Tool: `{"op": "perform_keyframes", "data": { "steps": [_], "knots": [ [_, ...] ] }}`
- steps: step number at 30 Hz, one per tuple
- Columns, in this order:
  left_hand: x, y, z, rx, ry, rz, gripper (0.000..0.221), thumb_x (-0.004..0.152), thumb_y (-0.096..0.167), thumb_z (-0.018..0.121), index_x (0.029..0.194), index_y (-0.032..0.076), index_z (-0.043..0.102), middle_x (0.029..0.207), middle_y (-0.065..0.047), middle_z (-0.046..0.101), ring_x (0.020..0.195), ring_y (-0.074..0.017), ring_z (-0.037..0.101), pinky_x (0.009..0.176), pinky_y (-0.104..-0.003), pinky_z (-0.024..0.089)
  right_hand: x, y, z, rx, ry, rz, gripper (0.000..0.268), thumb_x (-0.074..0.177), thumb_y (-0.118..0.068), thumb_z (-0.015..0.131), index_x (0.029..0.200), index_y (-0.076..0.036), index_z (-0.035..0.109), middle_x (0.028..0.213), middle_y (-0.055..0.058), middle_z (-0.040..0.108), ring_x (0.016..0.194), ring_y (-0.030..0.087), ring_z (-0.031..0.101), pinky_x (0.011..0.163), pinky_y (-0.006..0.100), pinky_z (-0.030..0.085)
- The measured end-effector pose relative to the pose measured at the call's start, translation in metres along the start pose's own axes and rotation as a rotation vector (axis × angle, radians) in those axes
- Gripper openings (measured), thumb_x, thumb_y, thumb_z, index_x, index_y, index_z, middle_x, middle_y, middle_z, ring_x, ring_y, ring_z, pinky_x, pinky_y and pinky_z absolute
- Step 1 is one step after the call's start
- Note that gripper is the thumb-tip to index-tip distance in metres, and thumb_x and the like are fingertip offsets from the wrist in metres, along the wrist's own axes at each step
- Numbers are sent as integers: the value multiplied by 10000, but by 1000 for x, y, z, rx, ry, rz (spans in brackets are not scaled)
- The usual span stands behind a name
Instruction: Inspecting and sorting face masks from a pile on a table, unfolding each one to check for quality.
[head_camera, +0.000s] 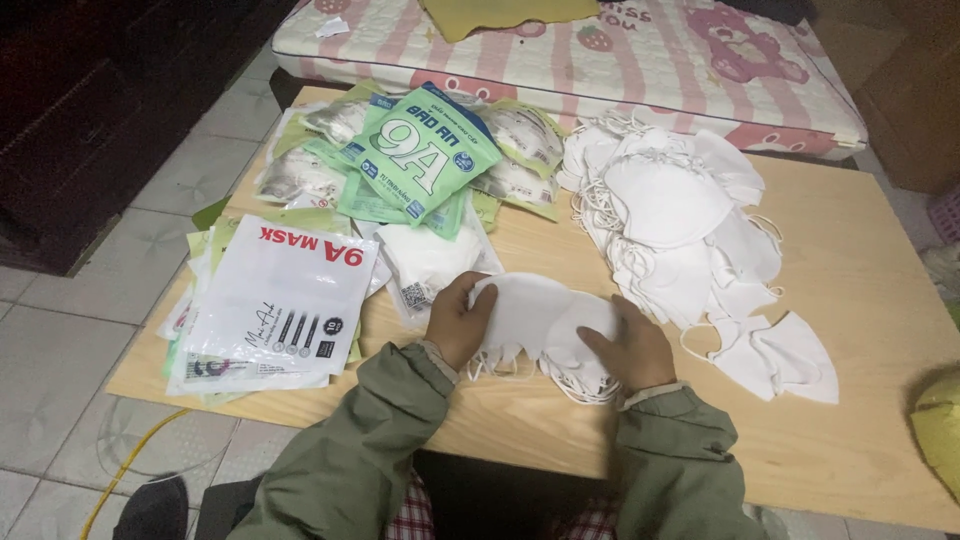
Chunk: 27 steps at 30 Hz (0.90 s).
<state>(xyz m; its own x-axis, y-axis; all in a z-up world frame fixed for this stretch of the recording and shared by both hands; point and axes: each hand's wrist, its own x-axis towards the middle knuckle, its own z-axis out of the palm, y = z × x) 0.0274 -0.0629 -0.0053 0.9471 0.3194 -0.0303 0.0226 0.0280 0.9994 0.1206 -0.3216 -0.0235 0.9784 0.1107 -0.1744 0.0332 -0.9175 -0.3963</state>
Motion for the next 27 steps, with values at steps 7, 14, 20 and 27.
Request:
{"op": "perform_keyframes", "data": {
  "steps": [7,14,20,27],
  "knots": [
    [5,-3,-1,44,-16,-24,251,1044,165,528,1204,14,648,1001,-207,702,965,-248,670,831,-401,589,-16,-19,-10,-49,126,-42,801,799,-507,810,1467,-130,578,1359,185,651,1300,389,594,1050,540,497],
    [-10,27,1,65,24,5,352,1016,94,494,1356,85,588,1295,-303,633,1262,-415,598,1051,-514,517,-16,-13,8,62,297,-84,354,875,-258,747,1215,-160,757,1054,99,763,1087,322,693,930,454,568],
    [-8,18,1,132,52,52,314,1025,65,490,1240,110,715,1291,-237,657,1318,-410,554,1122,-523,455,-8,-9,5,42,140,-69,634,880,-433,738,1426,-137,618,1326,164,669,1290,339,598,1051,505,514],
    [-8,15,3,128,14,-18,307,1038,86,482,1196,140,739,1281,-189,657,1367,-374,514,1173,-519,395,-28,-35,-23,91,5,9,608,913,-350,713,1446,-88,578,1366,182,654,1311,335,599,1071,513,503]
  ]
}}
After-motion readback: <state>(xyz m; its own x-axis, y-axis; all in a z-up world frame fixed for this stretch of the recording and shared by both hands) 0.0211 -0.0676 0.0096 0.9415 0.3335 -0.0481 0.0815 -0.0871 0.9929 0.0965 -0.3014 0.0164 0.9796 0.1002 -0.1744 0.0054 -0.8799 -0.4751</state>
